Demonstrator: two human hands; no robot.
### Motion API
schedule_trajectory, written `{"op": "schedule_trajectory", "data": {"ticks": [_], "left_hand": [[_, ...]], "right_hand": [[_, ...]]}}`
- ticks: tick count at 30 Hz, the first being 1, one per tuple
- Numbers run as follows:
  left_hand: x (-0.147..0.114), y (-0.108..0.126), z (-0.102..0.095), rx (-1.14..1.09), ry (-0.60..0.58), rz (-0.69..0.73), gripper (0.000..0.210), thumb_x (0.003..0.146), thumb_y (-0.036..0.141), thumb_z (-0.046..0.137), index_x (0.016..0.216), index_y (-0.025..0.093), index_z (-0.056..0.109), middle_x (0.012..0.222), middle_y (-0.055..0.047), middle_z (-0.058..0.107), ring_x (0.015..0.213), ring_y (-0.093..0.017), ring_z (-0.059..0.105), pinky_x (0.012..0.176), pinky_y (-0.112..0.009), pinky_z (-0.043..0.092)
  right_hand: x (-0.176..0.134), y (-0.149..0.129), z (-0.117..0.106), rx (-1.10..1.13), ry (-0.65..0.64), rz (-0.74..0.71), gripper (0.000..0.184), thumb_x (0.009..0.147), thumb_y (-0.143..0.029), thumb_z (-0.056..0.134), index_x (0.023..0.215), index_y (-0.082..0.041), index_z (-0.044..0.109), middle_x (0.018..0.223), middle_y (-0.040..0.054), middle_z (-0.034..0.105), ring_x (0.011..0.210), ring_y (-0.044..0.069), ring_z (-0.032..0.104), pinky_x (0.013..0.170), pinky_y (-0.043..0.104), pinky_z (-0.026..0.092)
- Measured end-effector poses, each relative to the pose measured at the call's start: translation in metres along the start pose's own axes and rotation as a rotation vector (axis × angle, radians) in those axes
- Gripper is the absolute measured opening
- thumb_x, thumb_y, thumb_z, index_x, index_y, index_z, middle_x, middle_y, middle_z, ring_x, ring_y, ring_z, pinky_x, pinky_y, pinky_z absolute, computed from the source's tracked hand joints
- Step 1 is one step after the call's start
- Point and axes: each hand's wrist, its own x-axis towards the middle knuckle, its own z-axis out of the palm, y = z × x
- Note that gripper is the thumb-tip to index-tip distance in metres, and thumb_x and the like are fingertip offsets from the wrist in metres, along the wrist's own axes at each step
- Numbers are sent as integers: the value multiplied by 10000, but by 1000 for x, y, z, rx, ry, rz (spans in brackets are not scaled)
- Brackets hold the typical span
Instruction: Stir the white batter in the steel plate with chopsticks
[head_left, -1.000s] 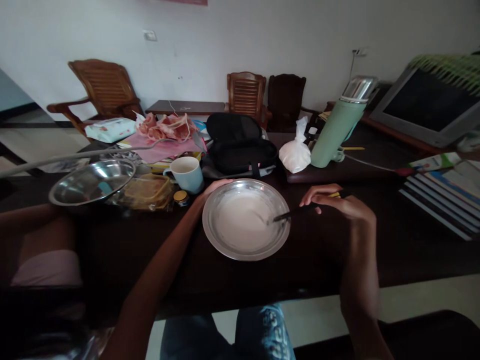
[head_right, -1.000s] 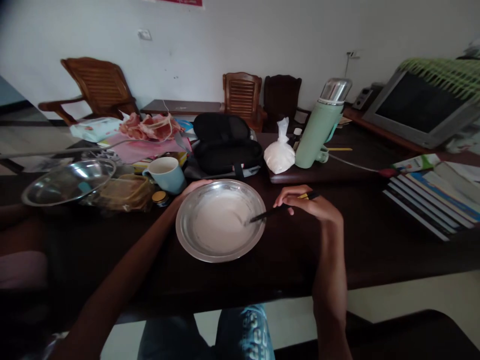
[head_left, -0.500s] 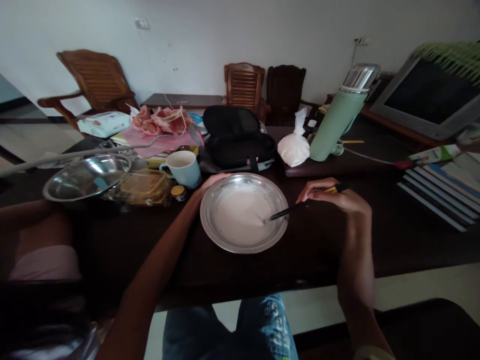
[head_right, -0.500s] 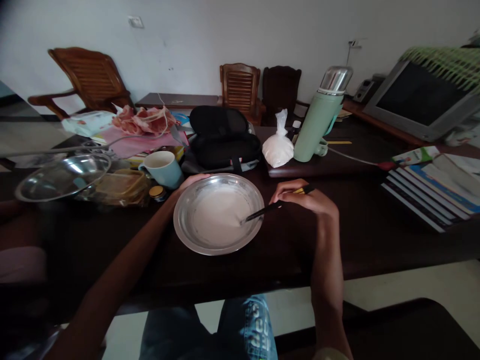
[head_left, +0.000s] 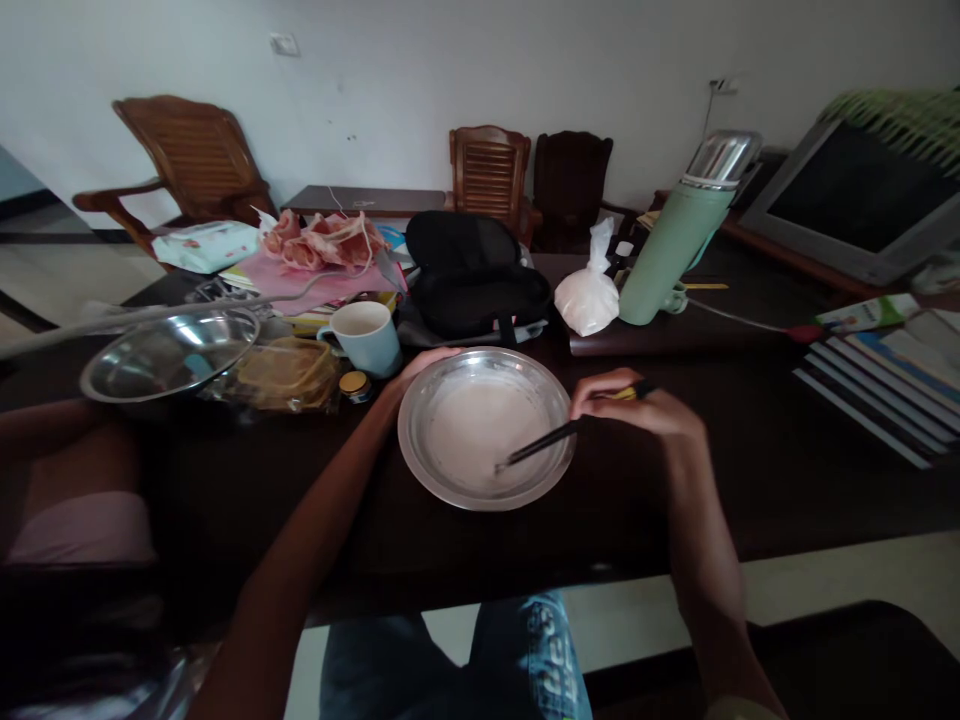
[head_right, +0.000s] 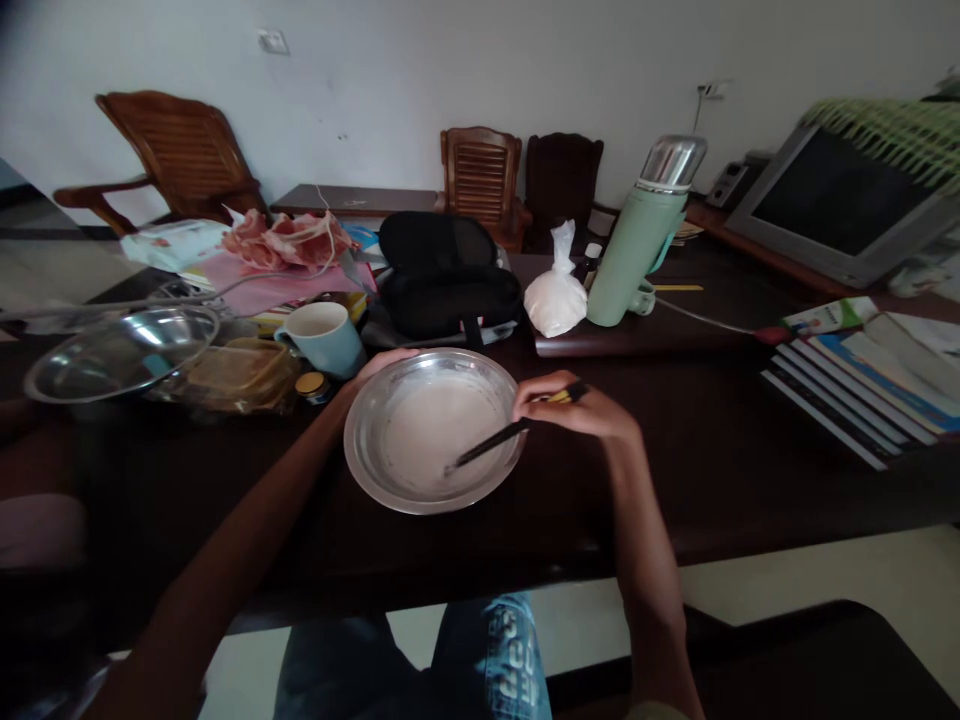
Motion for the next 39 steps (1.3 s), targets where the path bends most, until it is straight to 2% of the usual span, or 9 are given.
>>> {"op": "schedule_trajectory", "data": {"ticks": [3, 7, 12, 15, 18, 24, 29, 35, 39], "left_hand": [[-1, 1, 2, -1, -2, 19, 313, 902, 131, 410, 1023, 121, 698, 636, 0, 706, 522, -136, 622, 602, -237, 488], [-4, 2, 5, 15, -1, -5, 326, 907, 141, 399, 1045, 110, 693, 634, -9, 709, 542, -144, 629, 641, -250, 490], [-2, 2, 4, -7, -5, -6, 333, 905, 133, 394, 1061, 103, 687, 625, -12, 708, 511, -137, 618, 607, -242, 484], [0, 0, 1, -10, -15, 16, 328, 900, 128, 404, 1060, 111, 690, 661, -17, 720, 538, -135, 629, 624, -239, 488], [1, 0, 0, 1, -20, 15, 317, 889, 137, 431, 1070, 120, 691, 656, -18, 720, 566, -147, 639, 651, -252, 494], [3, 0, -3, 27, 22, 0, 283, 876, 162, 479, 1062, 142, 692, 651, -2, 718, 509, -133, 614, 617, -247, 492], [0, 1, 0, 19, 8, 8, 300, 894, 153, 439, 1030, 122, 704, 622, -10, 706, 521, -137, 617, 629, -245, 493], [5, -1, -4, 10, -14, 19, 320, 896, 137, 415, 1039, 129, 701, 611, -2, 702, 535, -131, 615, 615, -236, 491], [9, -3, -7, 0, -45, 51, 295, 880, 143, 448, 1026, 120, 703, 654, -18, 717, 593, -145, 641, 639, -244, 499]], "right_hand": [[10, 2, 12, 7, 64, -37, 189, 860, -295, 534, 904, -181, 678, 893, 44, 699, 845, 174, 632, 742, 285, 471], [0, 4, -2, -39, 245, 26, 172, 856, -292, 546, 834, -193, 686, 878, 45, 708, 851, 192, 637, 783, 314, 471], [7, 1, 8, 86, -11, -16, 190, 859, -318, 553, 844, -173, 674, 894, 64, 717, 887, 199, 653, 791, 313, 490], [12, 4, 13, 16, 83, -57, 184, 878, -314, 533, 916, -196, 669, 954, 47, 705, 920, 174, 634, 811, 303, 482], [1, 6, 0, -68, 224, -7, 187, 878, -318, 536, 889, -198, 679, 882, 39, 704, 840, 165, 634, 767, 299, 482], [4, 1, 6, 52, -18, -37, 189, 866, -310, 549, 879, -174, 679, 929, 61, 713, 892, 181, 649, 787, 299, 491], [3, 6, 1, -3, 261, 26, 168, 870, -288, 545, 866, -181, 674, 798, 23, 684, 696, 134, 612, 679, 270, 469], [9, 2, 10, 174, -10, 54, 201, 860, -338, 558, 838, -172, 670, 847, 42, 690, 640, 132, 615, 601, 263, 458], [8, 6, 5, 63, 238, 59, 191, 885, -312, 532, 868, -185, 672, 699, 3, 651, 623, 120, 592, 600, 255, 420]]}}
